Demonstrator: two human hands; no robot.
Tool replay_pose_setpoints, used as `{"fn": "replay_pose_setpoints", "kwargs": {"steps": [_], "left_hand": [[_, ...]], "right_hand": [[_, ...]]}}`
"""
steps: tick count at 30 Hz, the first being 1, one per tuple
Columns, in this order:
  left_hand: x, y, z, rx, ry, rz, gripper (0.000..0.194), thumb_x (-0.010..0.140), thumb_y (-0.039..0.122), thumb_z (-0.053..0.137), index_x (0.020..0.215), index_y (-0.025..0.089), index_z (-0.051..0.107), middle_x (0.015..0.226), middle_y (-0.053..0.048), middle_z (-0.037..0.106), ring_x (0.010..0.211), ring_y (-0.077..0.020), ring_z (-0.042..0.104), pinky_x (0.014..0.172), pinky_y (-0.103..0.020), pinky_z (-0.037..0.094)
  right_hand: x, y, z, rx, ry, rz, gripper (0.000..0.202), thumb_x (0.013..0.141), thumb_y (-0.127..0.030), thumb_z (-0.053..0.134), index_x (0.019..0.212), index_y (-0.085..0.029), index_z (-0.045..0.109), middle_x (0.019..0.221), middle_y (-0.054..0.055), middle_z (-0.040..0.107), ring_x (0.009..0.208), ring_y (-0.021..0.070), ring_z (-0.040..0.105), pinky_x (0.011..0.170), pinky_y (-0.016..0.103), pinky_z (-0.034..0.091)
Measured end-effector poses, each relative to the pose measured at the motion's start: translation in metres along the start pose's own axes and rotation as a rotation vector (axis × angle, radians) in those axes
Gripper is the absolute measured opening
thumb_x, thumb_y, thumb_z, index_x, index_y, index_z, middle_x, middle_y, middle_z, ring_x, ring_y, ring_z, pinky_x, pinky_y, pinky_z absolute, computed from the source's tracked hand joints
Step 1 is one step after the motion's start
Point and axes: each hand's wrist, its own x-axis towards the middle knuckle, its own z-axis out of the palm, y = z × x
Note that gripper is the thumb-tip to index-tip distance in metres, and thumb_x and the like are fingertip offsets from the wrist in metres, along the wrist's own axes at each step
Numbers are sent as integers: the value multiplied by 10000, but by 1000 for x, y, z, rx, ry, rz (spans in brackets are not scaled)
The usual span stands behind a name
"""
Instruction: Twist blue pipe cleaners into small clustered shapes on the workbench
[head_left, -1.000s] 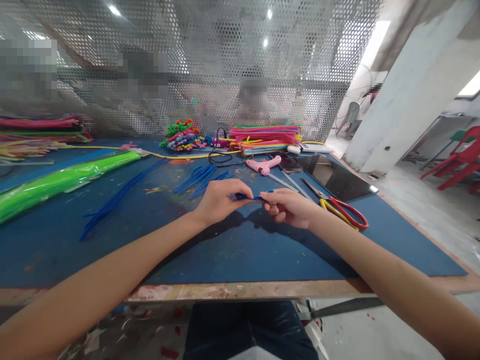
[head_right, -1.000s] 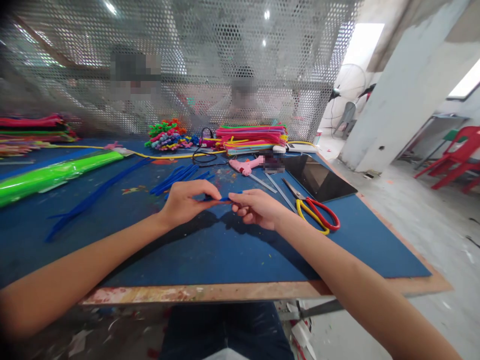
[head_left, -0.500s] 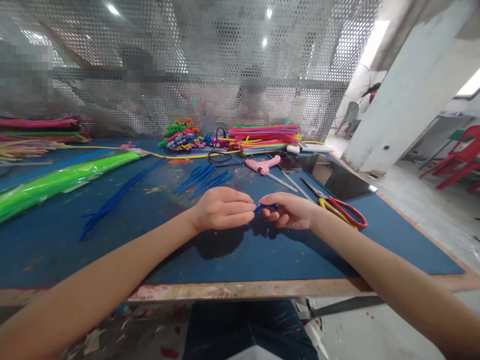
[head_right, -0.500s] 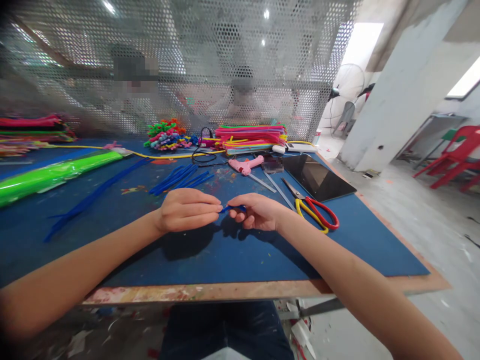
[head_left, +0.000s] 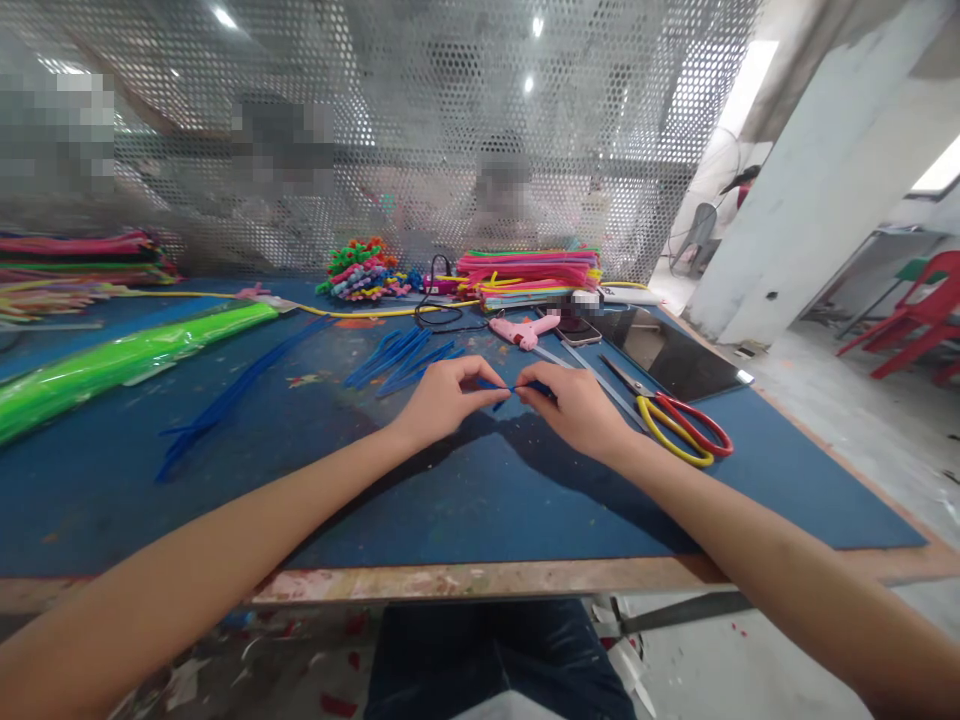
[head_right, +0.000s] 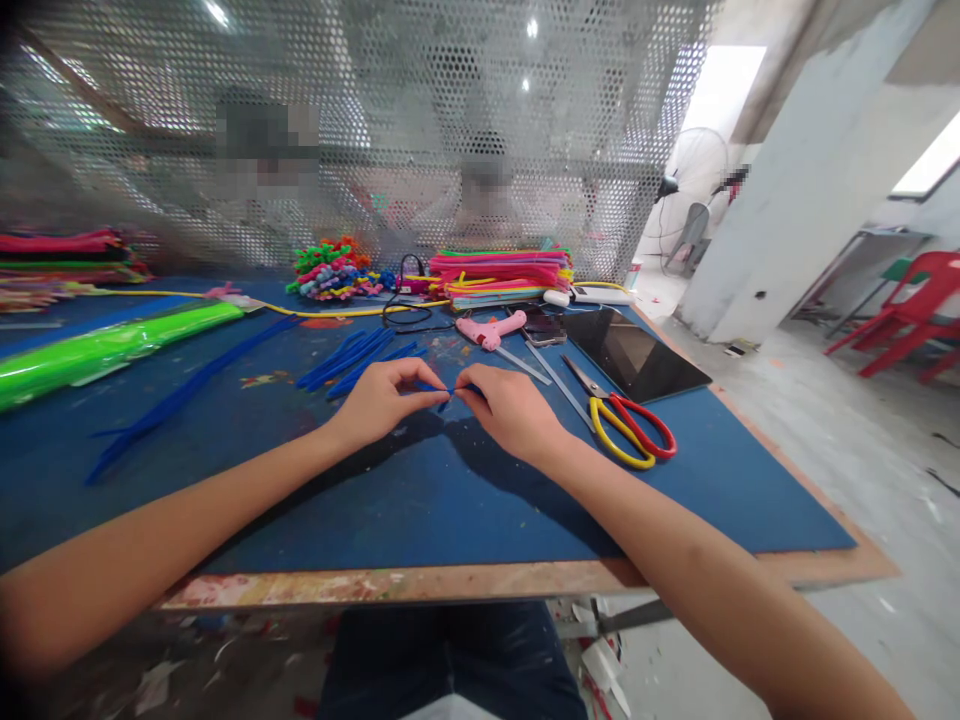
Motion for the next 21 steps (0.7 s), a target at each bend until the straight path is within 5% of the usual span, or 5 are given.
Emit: {"fn": "replay_pose_setpoints", "kwargs": {"steps": [7, 15, 21], "left_hand": [[-1, 6, 7, -791, -124, -388, 301, 642, 332, 750, 715, 147, 524, 609, 19, 630, 580, -112, 620, 647, -264, 512], [-4, 4, 4, -994, -250, -555, 148, 736, 190, 682, 794, 131, 559, 735, -29, 646, 681, -134, 649, 696, -303, 544], [-2, 7, 6, -1073, -158, -642, 89, 725, 58, 644, 744, 108, 573, 693, -14, 604, 535, -33, 548, 563, -158, 504]], "right_hand": [[2, 7, -7, -341, 13, -253, 231, 921, -252, 384, 928, -176, 602, 950, 109, 621, 887, 198, 540, 753, 297, 405], [3, 9, -9, -404, -18, -300, 255, 924, -229, 378, 881, -173, 623, 840, 87, 626, 821, 176, 542, 748, 276, 400], [1, 7, -6, -297, -22, -191, 231, 913, -209, 383, 874, -169, 608, 829, 92, 613, 776, 170, 552, 695, 261, 388]]}}
